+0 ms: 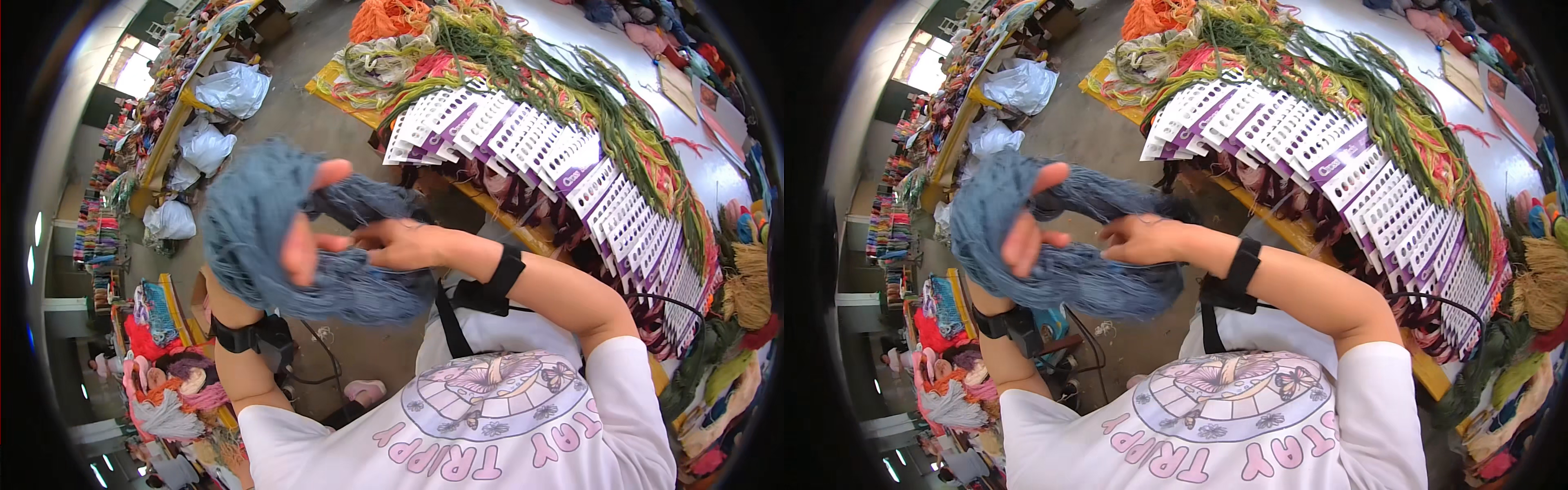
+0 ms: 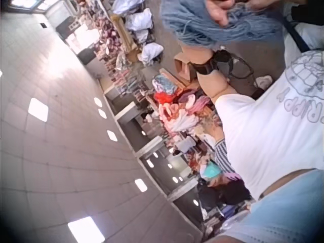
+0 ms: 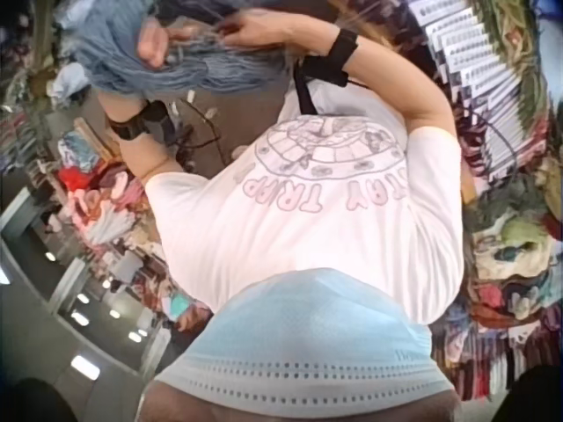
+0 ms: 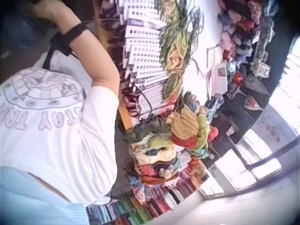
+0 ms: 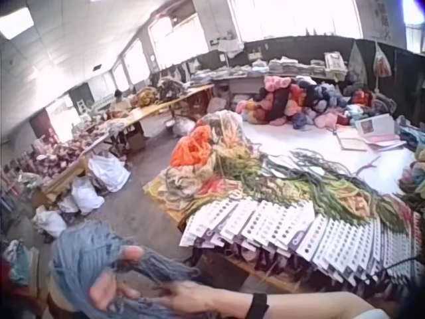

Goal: The person picks up a bundle of blue thread, loops it around their hands, and uses shears to cut through the loops. They repeat this process until the bundle is finished and place the resulting lengths of thread onto a table.

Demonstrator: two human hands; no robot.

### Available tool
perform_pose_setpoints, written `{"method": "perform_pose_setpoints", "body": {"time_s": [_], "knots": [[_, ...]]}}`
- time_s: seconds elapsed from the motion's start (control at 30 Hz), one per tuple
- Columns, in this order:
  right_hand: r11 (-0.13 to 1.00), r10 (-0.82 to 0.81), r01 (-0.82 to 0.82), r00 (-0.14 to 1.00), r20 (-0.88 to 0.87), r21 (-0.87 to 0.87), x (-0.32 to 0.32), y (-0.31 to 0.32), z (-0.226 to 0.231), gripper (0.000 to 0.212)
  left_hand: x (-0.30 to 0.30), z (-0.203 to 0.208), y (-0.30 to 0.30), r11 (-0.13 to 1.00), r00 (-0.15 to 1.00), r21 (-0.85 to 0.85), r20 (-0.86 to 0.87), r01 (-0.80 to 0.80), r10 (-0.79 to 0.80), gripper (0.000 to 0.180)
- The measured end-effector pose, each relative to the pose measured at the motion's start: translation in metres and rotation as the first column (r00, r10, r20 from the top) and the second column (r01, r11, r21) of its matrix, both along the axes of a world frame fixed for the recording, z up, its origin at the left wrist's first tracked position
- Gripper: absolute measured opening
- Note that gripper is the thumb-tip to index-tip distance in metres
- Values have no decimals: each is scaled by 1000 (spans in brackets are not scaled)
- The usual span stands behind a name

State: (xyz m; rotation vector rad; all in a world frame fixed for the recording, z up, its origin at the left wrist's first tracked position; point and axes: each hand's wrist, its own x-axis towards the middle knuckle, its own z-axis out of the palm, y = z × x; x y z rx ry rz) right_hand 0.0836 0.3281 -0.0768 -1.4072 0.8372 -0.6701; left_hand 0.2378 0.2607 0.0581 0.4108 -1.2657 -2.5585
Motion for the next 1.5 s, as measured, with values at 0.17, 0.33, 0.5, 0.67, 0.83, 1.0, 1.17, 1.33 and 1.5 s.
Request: {"method": "perform_pose_setpoints", "body": {"time_s": [0.17,0.33,0.5,0.67,0.83,1.0,1.17,1.33,1.5], "knots": [[974,-138,100,972,-187,-201,-5,23,-35,50,41,5,-72,939,930,111,-220,324,-295,58],[929,68,-263,812,-580,-259,-2,61,-34,37,50,17,-103,914,886,20,-255,405,-387,72],[874,-345,263,928,-141,-410,-15,26,-8,23,37,24,-117,702,690,64,-268,709,-672,83],[880,-384,459,840,383,-124,2,-20,17,30,28,35,-96,670,664,13,-143,742,-734,87],[937,-232,274,953,196,-219,45,-51,8,34,25,11,-103,613,611,20,-115,790,-784,75],[693,-351,-22,862,-365,-721,-46,-69,-8,39,101,-48,-58,839,829,67,128,540,-544,58],[357,-654,-72,693,-304,-931,-92,-66,-10,60,115,-129,-7,981,920,55,341,188,-195,42],[343,-761,-127,543,-355,-931,-71,-73,-22,56,135,-202,52,975,831,-32,519,-218,202,30],[399,-668,-88,654,-356,-913,-35,-33,11,57,74,-216,17,841,825,-540,467,-18,317,36]]}}
